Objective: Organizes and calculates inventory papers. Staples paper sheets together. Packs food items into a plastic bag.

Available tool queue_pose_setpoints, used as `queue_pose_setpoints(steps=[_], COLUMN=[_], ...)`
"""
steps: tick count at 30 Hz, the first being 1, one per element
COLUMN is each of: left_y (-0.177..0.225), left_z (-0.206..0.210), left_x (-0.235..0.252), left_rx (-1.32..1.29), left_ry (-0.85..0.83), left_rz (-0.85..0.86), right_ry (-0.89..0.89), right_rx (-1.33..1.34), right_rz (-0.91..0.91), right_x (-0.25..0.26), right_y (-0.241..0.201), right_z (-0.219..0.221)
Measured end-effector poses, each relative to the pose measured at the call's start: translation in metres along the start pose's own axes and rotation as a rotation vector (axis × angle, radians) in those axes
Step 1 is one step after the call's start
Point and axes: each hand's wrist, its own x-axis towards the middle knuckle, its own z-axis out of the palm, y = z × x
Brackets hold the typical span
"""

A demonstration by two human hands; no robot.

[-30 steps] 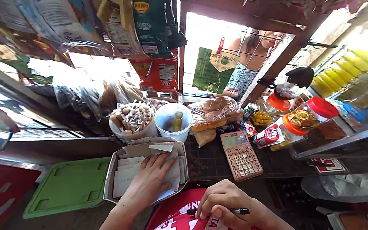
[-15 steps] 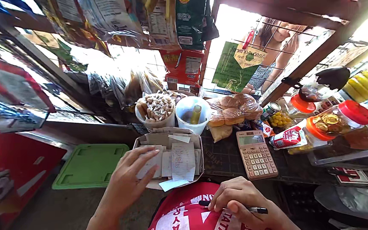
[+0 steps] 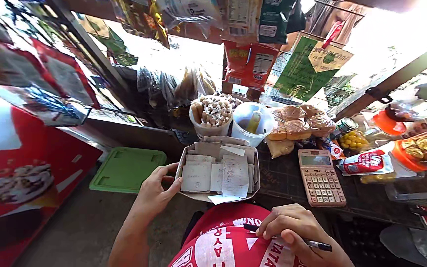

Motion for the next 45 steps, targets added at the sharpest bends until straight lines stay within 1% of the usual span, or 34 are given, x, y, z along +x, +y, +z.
queue_pose_setpoints(steps=[6, 10, 12, 14, 15, 18, 24, 26, 29, 31, 33, 35, 37, 39, 40, 42, 43, 45], left_y=[-0.014, -0.021, -0.028, -0.034, -0.036, -0.037, -0.036, -0.030, -0.015, -0.002, 0.011, 0.022, 0.031, 0.039, 0.044, 0.057, 0.063, 0.075], left_z=[-0.015, -0.013, -0.012, -0.009, -0.007, -0.008, 0.004, 0.010, 0.021, 0.028, 0.033, 0.037, 0.040, 0.044, 0.045, 0.044, 0.044, 0.052], left_x=[-0.015, -0.015, -0.013, -0.015, -0.018, -0.030, -0.083, -0.104, -0.129, -0.144, -0.157, -0.169, -0.170, -0.161, -0.154, -0.140, -0.132, -0.113], left_rx=[-0.178, -0.383, -0.506, -0.637, -0.682, -0.683, -0.789, -0.830, -0.870, -0.890, -0.906, -0.915, -0.898, -0.893, -0.888, -0.843, -0.827, -0.822], left_ry=[-0.053, -0.193, -0.269, -0.302, -0.304, -0.266, -0.095, -0.079, -0.079, -0.077, -0.079, -0.092, -0.116, -0.211, -0.273, -0.361, -0.415, -0.533], left_rz=[-0.163, -0.330, -0.343, -0.335, -0.328, -0.321, -0.373, -0.397, -0.416, -0.399, -0.361, -0.308, -0.229, -0.120, -0.064, 0.014, 0.046, 0.078], right_ry=[0.018, 0.041, 0.046, 0.051, 0.051, 0.065, 0.112, 0.175, 0.368, 0.509, 0.608, 0.663, 0.706, 0.756, 0.781, 0.850, 0.888, 1.003], right_rx=[-0.007, 0.000, 0.005, 0.008, 0.007, 0.029, 0.017, 0.000, 0.042, 0.065, 0.087, 0.097, 0.122, 0.116, 0.078, 0.043, 0.072, 0.263], right_rz=[0.023, 0.039, 0.043, 0.054, 0.059, 0.062, 0.098, 0.120, 0.160, 0.188, 0.226, 0.316, 0.437, 0.554, 0.579, 0.571, 0.562, 0.552], right_x=[0.002, 0.001, -0.001, -0.005, -0.009, -0.018, -0.051, -0.065, -0.088, -0.100, -0.110, -0.118, -0.123, -0.130, -0.134, -0.140, -0.143, -0.151], right_y=[-0.005, -0.008, -0.007, -0.009, -0.012, -0.020, -0.033, -0.038, -0.037, -0.031, -0.026, -0.029, -0.038, -0.053, -0.060, -0.067, -0.071, -0.082], right_z=[0.014, 0.027, 0.034, 0.038, 0.039, 0.040, 0.026, 0.022, 0.018, 0.016, 0.018, 0.028, 0.037, 0.040, 0.043, 0.053, 0.058, 0.067])
